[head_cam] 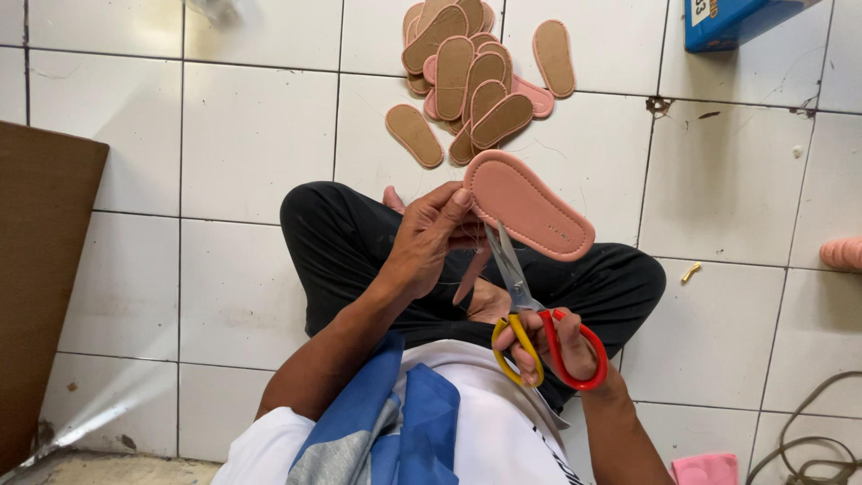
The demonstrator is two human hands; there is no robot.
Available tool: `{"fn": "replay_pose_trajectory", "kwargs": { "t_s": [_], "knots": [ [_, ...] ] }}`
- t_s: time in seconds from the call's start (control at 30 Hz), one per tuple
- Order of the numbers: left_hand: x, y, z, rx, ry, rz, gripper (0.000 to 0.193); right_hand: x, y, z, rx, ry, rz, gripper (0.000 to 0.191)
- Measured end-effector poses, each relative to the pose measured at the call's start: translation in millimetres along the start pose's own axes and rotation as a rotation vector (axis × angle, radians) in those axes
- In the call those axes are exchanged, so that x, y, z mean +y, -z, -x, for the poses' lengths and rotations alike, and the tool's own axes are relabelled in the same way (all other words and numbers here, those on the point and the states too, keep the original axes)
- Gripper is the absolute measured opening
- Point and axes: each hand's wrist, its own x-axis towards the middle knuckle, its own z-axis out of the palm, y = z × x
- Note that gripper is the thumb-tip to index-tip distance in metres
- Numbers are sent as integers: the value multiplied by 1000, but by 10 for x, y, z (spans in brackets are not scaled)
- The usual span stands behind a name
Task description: The person sits on the workshop floor and uses scissors to trim excess thread and material from the edges of pink slipper insoles, working on one insole at a time on their lap and placing finished insoles onto a pile on the floor.
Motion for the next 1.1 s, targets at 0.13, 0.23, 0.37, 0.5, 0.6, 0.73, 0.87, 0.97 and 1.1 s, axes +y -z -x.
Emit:
{"fn": "replay_pose_trajectory", "kwargs": {
  "t_s": [0.13,0.23,0.37,0.5,0.6,0.73,0.87,0.97,1.1],
  "knots": [
    [-9,-3,12,-13,9,53,37,81,55,-12,-32,17,-49,97],
    [-12,-9,21,-20,3,32,38,107,77,7,-32,52,-25,102],
    [-24,-16,40,-29,19,-12,40,127,106,-13,-18,45,-49,94],
    [-57,-13,49,-39,9,63,36,169,121,-63,-47,17,-135,88],
    [-85,-10,42,-30,6,97,35,175,111,-49,99,79,36,87],
    [-99,-23,48,-27,32,117,34,124,93,-26,65,132,189,87],
    [-91,-70,81,-25,59,132,36,98,72,-52,13,60,-27,72],
    [-75,-81,106,-31,66,80,37,130,70,-63,4,47,-82,68],
    [-83,-62,120,-32,79,71,37,192,115,-55,18,71,-101,71]
  ]
}}
